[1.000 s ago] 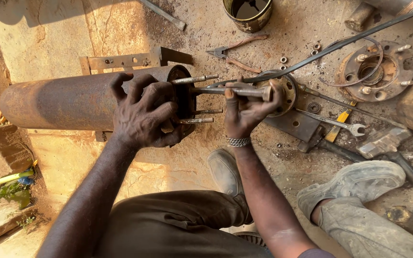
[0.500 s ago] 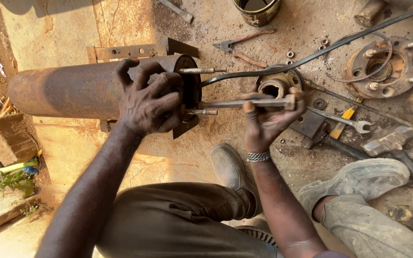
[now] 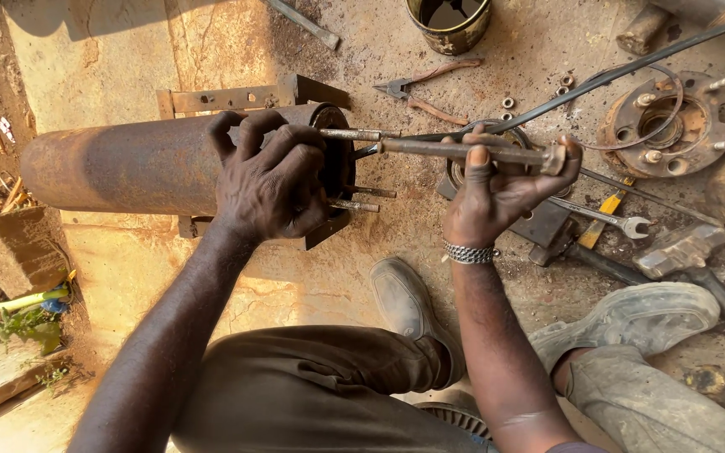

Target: The person assembles a mechanical component by inserting threaded rods into a cylindrical metal part, tightening them with a hammer and wrench, and attaching a circular metal plate. The person uses a hammer, wrench, and pliers to secure the parts together.

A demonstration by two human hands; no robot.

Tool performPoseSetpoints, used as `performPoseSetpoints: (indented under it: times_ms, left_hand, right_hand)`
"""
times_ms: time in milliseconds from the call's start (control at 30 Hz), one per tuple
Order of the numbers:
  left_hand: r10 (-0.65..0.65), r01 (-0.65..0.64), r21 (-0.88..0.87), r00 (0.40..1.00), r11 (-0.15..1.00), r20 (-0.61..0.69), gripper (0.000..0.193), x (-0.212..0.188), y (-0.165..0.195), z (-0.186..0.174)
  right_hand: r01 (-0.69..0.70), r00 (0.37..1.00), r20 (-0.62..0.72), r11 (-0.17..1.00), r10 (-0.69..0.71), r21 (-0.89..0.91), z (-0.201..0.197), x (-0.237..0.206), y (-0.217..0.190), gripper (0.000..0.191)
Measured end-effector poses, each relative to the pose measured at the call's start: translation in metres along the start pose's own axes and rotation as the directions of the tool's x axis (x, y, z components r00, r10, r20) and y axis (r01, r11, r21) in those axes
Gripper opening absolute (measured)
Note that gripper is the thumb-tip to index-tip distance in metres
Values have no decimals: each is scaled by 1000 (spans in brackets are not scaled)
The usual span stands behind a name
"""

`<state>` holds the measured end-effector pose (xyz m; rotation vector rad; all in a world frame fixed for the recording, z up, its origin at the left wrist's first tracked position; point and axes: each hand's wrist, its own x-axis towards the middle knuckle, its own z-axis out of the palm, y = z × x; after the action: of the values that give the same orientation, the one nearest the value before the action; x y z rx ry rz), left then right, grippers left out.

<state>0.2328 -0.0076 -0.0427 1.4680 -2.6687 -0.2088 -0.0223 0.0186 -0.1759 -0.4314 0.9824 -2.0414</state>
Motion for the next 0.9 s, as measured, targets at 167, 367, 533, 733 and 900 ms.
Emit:
performPoseSetpoints:
  times_ms: [167, 367, 533, 733, 900]
  left_hand:
    - [30, -24, 80, 997, 996, -69, 25, 4, 2, -2]
    - [15, -7, 95, 996, 995, -91, 23, 1, 6, -4]
    - [-24, 31, 39, 987, 999, -162, 29, 4, 8, -3]
    - [-59, 64, 66, 995, 996, -78, 31, 6, 6, -4]
    - [-33, 39, 96, 997, 995, -69, 44, 5, 2, -6]
  right_hand:
    - [72, 995, -49, 982, -82, -175, 41, 9, 25, 88]
    - [26, 999, -39, 980, -35, -195, 52, 11, 33, 91]
    - [-13, 992, -123, 993, -1, -116, 53, 6, 35, 94]
    - [-44, 998, -57, 994, 39, -99, 40, -1, 30, 91]
    - [-58, 998, 29, 997, 56, 57, 17, -9, -3, 89]
